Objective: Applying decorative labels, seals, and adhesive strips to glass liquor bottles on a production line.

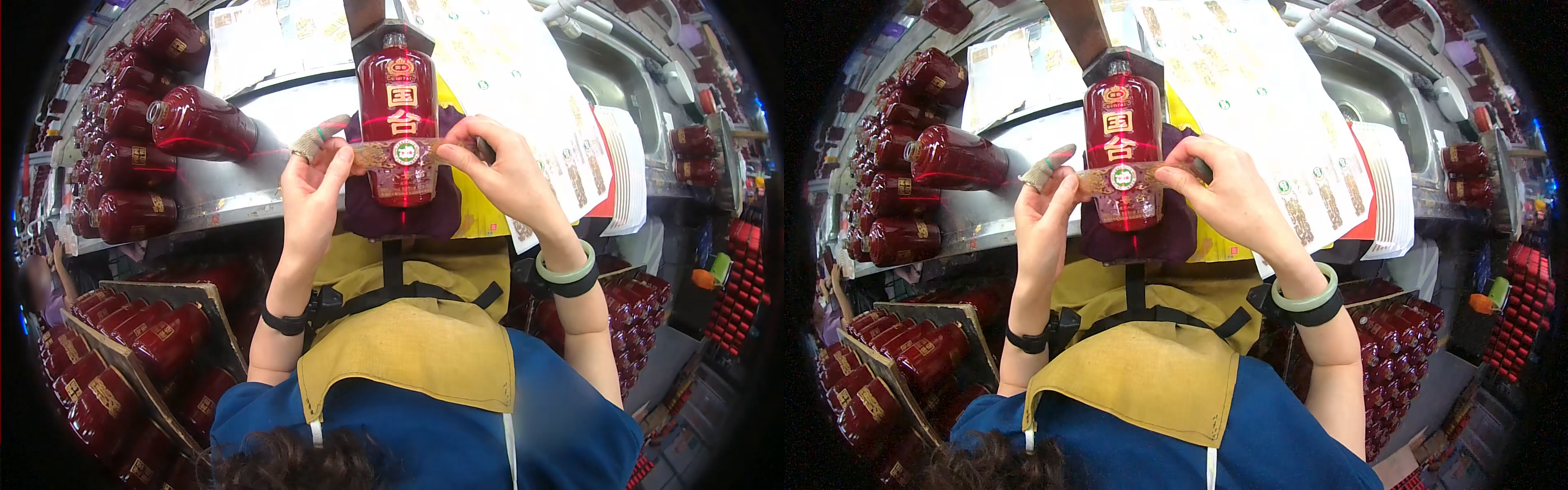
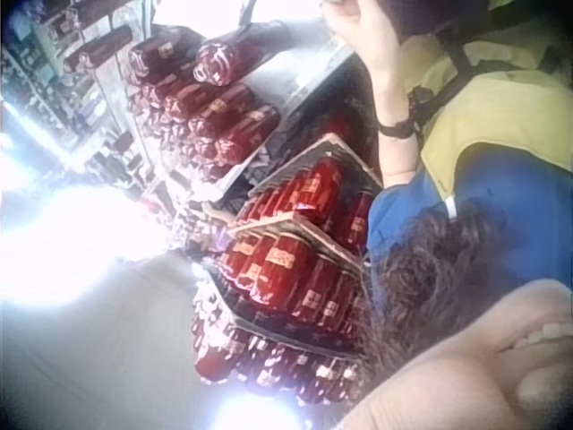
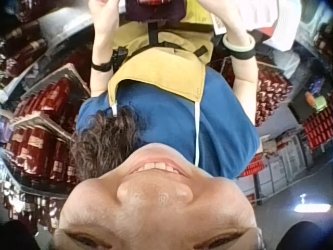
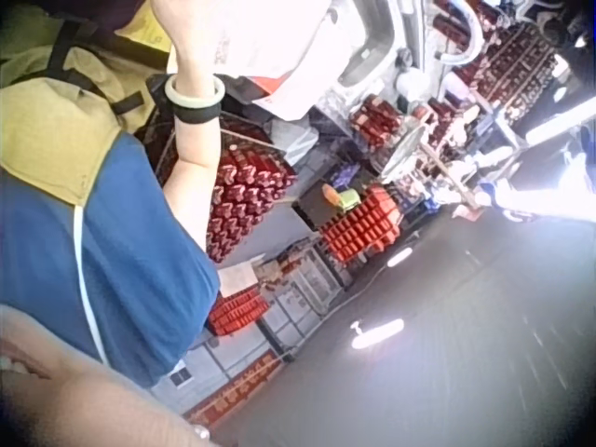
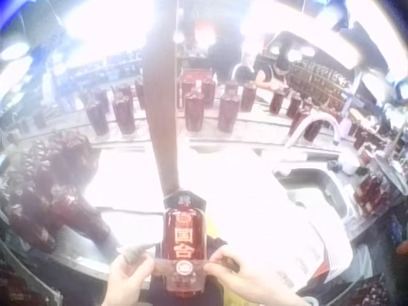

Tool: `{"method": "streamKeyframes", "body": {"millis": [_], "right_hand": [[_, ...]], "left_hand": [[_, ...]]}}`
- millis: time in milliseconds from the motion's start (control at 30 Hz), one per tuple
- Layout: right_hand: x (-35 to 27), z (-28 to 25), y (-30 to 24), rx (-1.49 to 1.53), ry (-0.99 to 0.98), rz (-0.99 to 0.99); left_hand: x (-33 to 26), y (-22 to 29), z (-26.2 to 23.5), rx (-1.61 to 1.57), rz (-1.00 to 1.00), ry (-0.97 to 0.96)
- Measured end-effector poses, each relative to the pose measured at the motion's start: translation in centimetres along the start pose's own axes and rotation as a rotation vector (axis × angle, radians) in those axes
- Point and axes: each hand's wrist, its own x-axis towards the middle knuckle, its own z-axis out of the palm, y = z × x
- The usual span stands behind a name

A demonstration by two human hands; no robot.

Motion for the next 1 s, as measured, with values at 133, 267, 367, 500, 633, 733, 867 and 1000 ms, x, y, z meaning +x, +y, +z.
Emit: {"method": "streamKeyframes", "body": {"millis": [133,267,367,500,633,733,867,1000], "right_hand": [[-0.1,1.0,1.1,0.106,0.012,0.047],[-0.2,1.3,1.8,0.150,0.043,0.022],[-0.1,1.6,2.1,0.179,0.063,0.007],[-0.1,1.6,1.8,0.184,0.045,0.048],[-0.2,1.8,2.0,0.206,0.058,0.052],[-0.2,1.8,1.9,0.208,0.063,0.048],[-0.1,1.7,1.5,0.209,0.040,0.086],[-0.1,1.8,1.8,0.213,0.053,0.058]], "left_hand": [[-0.1,0.8,0.2,-0.235,-0.141,0.050],[0.0,0.3,-0.2,-0.054,-0.089,0.003],[0.1,-0.3,-0.6,-0.058,-0.113,-0.032],[0.1,-0.1,-0.7,-0.033,-0.138,-0.032],[0.4,-0.2,-0.6,-0.070,-0.145,-0.004],[0.5,-0.2,-0.6,-0.087,-0.162,0.003],[0.5,-0.1,-0.5,-0.106,-0.171,0.002],[0.6,-0.1,-0.3,-0.083,-0.177,0.009]]}}
